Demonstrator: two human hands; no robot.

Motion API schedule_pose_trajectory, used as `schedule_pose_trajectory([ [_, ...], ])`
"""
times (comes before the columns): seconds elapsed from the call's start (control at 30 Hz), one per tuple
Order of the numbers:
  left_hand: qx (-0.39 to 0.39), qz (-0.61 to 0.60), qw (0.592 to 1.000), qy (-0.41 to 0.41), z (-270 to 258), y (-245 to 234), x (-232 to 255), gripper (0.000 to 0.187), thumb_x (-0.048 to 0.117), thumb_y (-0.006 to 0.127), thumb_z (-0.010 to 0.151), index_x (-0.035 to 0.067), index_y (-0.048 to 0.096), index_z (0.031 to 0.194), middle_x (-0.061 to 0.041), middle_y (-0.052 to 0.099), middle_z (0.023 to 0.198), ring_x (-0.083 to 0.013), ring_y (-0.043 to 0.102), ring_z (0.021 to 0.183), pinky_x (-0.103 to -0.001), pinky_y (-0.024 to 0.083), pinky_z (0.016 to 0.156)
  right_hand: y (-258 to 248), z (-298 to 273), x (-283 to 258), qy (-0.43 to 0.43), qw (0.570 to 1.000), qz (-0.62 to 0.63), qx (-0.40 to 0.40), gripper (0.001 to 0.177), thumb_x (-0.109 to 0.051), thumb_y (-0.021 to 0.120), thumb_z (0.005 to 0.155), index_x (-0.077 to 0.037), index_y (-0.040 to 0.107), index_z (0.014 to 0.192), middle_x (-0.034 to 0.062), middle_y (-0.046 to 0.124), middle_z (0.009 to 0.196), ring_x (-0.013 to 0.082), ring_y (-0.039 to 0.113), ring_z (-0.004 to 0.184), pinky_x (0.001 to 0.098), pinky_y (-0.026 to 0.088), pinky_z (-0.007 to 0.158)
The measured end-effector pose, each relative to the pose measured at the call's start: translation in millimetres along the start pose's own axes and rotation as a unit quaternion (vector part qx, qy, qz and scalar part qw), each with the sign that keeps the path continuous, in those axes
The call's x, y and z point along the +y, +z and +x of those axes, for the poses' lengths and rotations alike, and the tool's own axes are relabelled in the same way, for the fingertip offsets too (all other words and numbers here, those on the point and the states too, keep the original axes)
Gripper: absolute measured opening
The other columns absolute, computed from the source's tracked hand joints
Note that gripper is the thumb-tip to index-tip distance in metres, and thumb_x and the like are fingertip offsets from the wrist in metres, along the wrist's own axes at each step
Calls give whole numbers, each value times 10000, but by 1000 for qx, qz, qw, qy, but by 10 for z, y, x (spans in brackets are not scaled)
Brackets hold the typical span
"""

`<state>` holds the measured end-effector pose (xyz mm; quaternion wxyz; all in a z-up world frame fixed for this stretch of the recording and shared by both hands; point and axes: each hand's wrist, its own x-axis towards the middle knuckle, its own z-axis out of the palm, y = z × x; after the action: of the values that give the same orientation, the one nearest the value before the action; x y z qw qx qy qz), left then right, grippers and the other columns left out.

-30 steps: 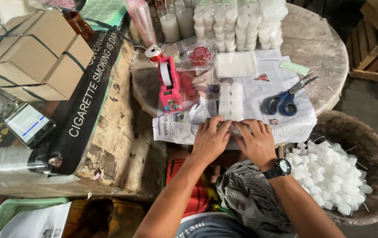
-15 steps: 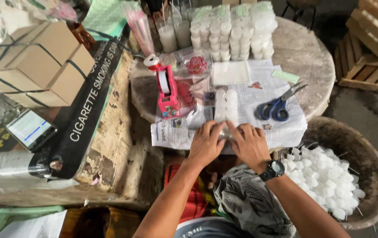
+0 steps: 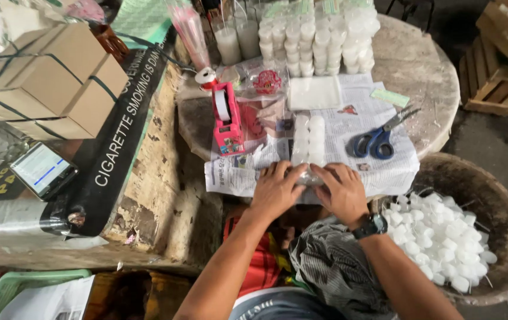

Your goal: Packaging small white candles into plastic sleeves and sealing them with tape

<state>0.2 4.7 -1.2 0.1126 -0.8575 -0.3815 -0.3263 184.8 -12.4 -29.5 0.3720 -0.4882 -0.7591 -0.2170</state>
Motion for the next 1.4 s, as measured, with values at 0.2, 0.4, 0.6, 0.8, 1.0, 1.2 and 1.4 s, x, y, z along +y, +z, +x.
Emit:
schedule_pose_trajectory([
  [0.2, 10, -41, 999, -18, -39, 76, -119, 495, 366, 601, 704, 237, 475, 1164, -39, 514, 985, -245, 542, 894, -398, 430, 702, -81, 14, -73, 54, 994, 82, 44, 384, -304, 600, 729, -171, 565, 1088, 28, 520, 935, 222, 543, 843, 331, 417, 749],
  [0.4, 2, -9, 1000, -11, -8, -168, 90, 594, 383, 612, 692, 254, 429, 1243, -99, 469, 1121, -304, 510, 962, -438, 408, 743, -198, 85, -139, 38, 998, 51, 10, 475, -259, 596, 685, -213, 530, 1153, 8, 466, 928, 204, 505, 819, 332, 396, 725],
  [0.6, 53, -21, 997, -44, -80, -38, 35, 457, 367, 596, 733, 195, 500, 1145, -25, 489, 1061, -215, 538, 929, -366, 423, 724, -405, 59, -225, 46, 992, 118, -11, 398, -203, 577, 743, -184, 540, 1138, 27, 517, 1010, 218, 538, 924, 331, 409, 762],
  [0.8, 75, 3, 997, -17, -197, -60, 169, 476, 317, 587, 749, 153, 493, 1186, -68, 520, 1095, -242, 548, 934, -376, 432, 740, -453, 40, -261, 51, 992, 112, -16, 416, -200, 556, 773, -148, 503, 1183, 73, 463, 1147, 238, 514, 993, 364, 411, 779],
  [1.0, 95, -2, 995, -3, -210, -170, 257, 505, 303, 615, 731, 167, 492, 1202, -91, 512, 1122, -269, 544, 941, -398, 427, 737, -26, -118, 48, 6, 994, 102, -35, 339, -204, 520, 784, -126, 566, 1110, 48, 538, 1076, 223, 532, 1013, 344, 415, 769],
  [1.2, 126, -78, 976, -158, -178, -205, -259, 383, 294, 553, 789, 75, 496, 1098, -139, 556, 997, -331, 547, 901, -439, 414, 739, -481, -10, -225, 64, 980, 184, -43, 424, -174, 514, 805, -81, 468, 1216, 82, 529, 1156, 256, 498, 1066, 384, 394, 828],
  [1.4, 222, -21, 941, -254, 48, -721, -725, 374, 392, 535, 815, 119, 516, 1069, -133, 536, 925, -352, 570, 835, -426, 457, 704, -456, -18, -261, 82, 982, 167, -41, 471, -182, 547, 792, -81, 446, 1241, 85, 508, 1160, 262, 485, 1074, 407, 380, 854],
])
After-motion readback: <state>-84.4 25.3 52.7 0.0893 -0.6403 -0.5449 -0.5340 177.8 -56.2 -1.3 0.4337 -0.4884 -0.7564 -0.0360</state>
